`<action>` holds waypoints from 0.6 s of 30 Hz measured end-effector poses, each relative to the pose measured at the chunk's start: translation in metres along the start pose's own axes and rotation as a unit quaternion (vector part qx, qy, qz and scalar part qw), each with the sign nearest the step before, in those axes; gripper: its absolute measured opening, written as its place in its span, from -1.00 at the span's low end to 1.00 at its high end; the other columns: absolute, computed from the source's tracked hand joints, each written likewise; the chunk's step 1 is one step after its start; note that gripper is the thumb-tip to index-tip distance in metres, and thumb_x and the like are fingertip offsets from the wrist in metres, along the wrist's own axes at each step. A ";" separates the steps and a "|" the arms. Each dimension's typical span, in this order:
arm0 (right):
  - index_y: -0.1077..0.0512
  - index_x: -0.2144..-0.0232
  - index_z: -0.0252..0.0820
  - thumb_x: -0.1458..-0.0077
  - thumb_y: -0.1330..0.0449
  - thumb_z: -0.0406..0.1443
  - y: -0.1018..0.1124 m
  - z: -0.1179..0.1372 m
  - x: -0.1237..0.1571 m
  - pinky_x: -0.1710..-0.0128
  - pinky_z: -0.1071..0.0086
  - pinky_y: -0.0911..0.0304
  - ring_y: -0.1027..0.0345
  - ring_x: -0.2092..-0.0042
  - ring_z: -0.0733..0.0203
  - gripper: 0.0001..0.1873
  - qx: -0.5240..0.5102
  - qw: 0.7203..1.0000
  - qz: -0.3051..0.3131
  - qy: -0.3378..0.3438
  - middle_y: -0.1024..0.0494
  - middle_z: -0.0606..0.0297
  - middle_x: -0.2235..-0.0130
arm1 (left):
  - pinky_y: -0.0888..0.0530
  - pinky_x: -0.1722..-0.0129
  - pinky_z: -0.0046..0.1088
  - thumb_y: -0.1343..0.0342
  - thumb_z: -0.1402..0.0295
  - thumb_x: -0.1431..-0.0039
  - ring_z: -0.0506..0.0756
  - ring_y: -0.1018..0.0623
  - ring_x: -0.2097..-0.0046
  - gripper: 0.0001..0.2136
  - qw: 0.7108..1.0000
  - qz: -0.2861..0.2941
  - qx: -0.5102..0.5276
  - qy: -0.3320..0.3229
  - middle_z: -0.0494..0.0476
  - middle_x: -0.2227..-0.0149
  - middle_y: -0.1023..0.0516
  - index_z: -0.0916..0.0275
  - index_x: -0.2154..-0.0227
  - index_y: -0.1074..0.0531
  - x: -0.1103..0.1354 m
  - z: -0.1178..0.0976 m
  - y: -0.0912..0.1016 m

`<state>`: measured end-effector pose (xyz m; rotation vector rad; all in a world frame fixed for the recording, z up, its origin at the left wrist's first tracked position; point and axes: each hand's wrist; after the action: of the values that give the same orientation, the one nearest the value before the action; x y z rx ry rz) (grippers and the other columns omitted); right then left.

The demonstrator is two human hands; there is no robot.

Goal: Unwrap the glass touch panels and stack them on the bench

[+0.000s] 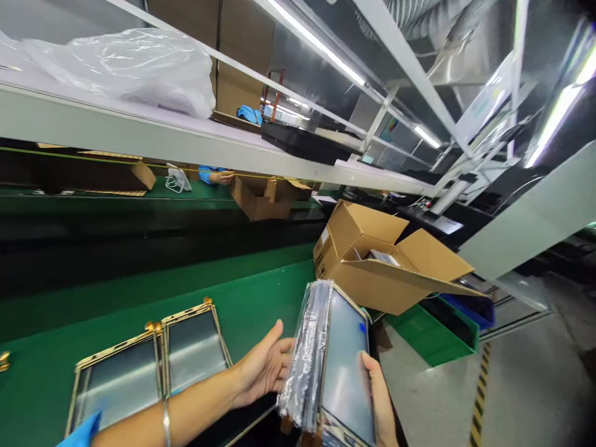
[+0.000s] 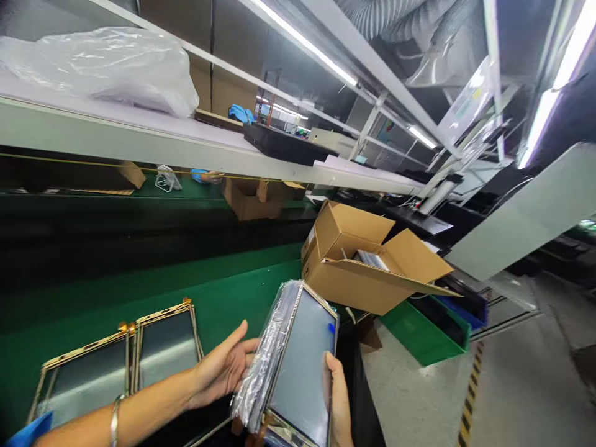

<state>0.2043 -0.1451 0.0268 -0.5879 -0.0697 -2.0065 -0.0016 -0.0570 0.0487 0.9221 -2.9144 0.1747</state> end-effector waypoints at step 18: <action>-0.33 0.21 0.02 0.20 -0.29 -0.33 -0.104 -0.101 -0.067 0.18 0.32 -0.45 -0.48 0.14 0.23 -0.58 -0.332 0.935 -0.123 0.027 -0.59 0.50 0.28 | -0.50 0.15 -0.19 -0.08 0.28 -0.24 0.15 -0.51 0.10 -0.70 0.948 -0.236 -0.030 0.213 0.20 0.03 -0.44 0.28 0.01 -0.36 -0.089 0.039 0.082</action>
<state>0.1041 -0.0686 -0.0705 -0.9834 0.6198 -2.2815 0.0223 0.0548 -0.0067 1.3418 -2.2272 0.2175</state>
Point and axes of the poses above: each hand's wrist, its own x-axis away from the middle knuckle, its own y-axis out of the back of the hand, z = x × y
